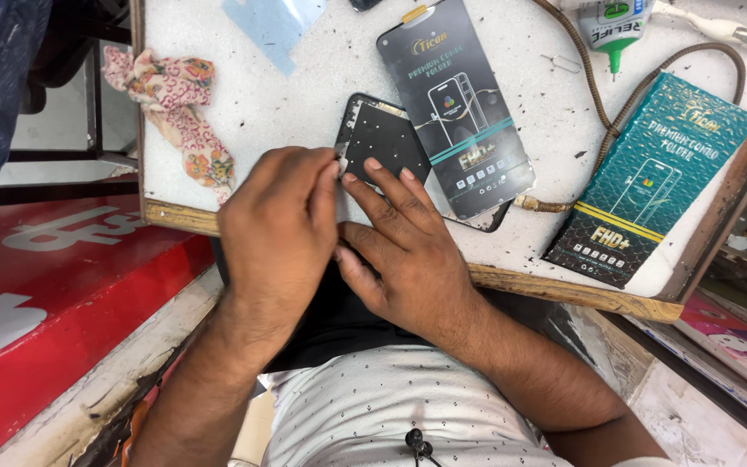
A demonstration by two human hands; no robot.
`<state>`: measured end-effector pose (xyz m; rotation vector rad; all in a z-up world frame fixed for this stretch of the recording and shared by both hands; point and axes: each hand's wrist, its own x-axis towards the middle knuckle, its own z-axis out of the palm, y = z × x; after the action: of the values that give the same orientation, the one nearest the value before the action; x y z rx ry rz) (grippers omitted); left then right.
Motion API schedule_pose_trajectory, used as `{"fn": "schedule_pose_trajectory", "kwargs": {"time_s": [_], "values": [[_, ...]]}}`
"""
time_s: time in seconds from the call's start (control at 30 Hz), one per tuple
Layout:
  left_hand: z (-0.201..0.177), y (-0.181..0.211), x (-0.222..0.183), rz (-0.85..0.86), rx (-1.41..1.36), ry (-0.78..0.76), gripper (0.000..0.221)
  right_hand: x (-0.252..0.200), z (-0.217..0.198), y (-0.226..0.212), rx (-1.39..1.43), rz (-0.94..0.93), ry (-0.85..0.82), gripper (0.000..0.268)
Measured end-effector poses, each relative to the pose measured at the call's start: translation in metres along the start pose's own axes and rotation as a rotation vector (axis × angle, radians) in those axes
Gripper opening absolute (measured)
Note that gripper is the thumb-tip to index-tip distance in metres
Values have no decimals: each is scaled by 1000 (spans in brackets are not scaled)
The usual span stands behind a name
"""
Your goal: The person is repairing a smartphone by cleaning the edges of the screen assembly with a small tool and a toothbrush. They handle the screen, a new back cover, and cleaning tools on a cluttered workbench.
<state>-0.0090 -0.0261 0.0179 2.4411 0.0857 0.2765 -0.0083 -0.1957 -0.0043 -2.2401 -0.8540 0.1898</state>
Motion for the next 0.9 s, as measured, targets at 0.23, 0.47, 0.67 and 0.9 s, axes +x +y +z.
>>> {"fn": "schedule_pose_trajectory", "kwargs": {"time_s": [0.23,0.47,0.67,0.9], "values": [[-5,-15,3,-56,34,-26,15,1,2,-1,3,-8,14,20],[-1,-16,6,-92,-69,-16,9,1,6,1,-33,-19,26,19],[5,-18,11,-157,-178,12,8,0,10,0,-56,-5,29,16],[8,-27,17,-71,-133,-28,9,1,14,2,-107,1,18,14]]}}
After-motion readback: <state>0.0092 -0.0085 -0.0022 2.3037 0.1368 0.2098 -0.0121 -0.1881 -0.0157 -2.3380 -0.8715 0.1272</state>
